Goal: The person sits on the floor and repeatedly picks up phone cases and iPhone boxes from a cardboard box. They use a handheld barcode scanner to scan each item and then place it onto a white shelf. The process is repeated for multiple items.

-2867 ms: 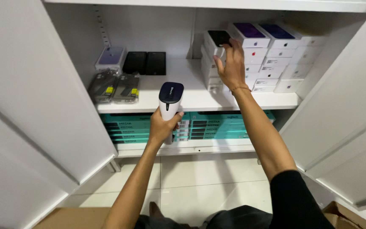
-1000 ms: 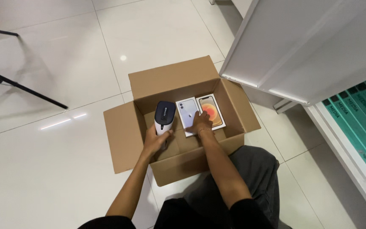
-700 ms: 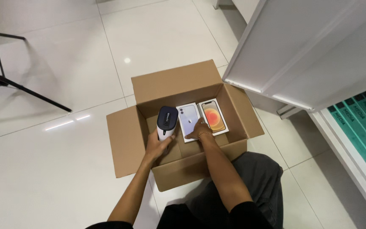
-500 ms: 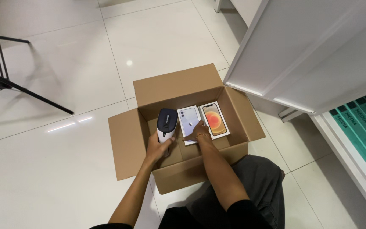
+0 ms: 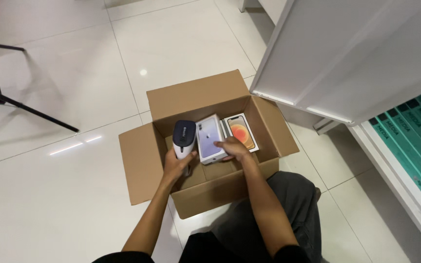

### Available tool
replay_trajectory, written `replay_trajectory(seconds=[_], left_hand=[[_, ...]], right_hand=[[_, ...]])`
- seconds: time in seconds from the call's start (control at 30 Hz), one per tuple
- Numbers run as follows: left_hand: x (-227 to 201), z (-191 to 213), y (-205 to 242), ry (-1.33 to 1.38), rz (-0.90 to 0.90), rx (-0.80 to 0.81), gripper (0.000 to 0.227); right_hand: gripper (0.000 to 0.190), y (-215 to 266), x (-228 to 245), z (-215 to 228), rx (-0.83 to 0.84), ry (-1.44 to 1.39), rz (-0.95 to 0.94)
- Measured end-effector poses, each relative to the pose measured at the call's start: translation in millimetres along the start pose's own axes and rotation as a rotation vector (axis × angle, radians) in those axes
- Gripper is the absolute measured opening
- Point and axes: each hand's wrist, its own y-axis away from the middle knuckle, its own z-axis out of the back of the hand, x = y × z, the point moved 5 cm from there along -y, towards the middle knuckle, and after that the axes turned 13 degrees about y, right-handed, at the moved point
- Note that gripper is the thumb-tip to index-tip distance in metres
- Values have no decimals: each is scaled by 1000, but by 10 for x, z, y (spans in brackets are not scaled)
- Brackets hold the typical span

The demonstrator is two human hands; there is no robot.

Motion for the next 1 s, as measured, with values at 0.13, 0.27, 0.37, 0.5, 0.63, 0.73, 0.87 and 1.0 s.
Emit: replay_trajectory(seconds=[0.13, 0.27, 0.37, 0.5, 0.63, 0.73, 0.87, 1.0], left_hand=[[-17, -37, -40, 200, -45, -100, 33], [-220, -399, 115, 411, -72, -75, 28], [-333, -745, 179, 496, -59, 24, 26], [-300, -1227, 172, 533, -51, 194, 30], [-647, -1778, 495, 554, -53, 305, 27], [-549, -2124, 605, 554, 48, 368, 30], [-614, -2590, 823, 480, -1, 530, 32], [-613, -3087, 1077, 420, 13, 688, 33]], right_hand=[[48, 650, 115, 230, -103, -409, 178], [39, 576, -178, 409, -105, -689, 428], [43, 805, -238, 551, -129, -702, 518], [44, 1125, -380, 789, -218, -677, 600], [47, 1468, -549, 1089, -312, -732, 622], [46, 1787, -656, 1272, -387, -735, 601], [52, 2141, -980, 1545, -516, -703, 610], [57, 2755, -1162, 1686, -609, -702, 578]])
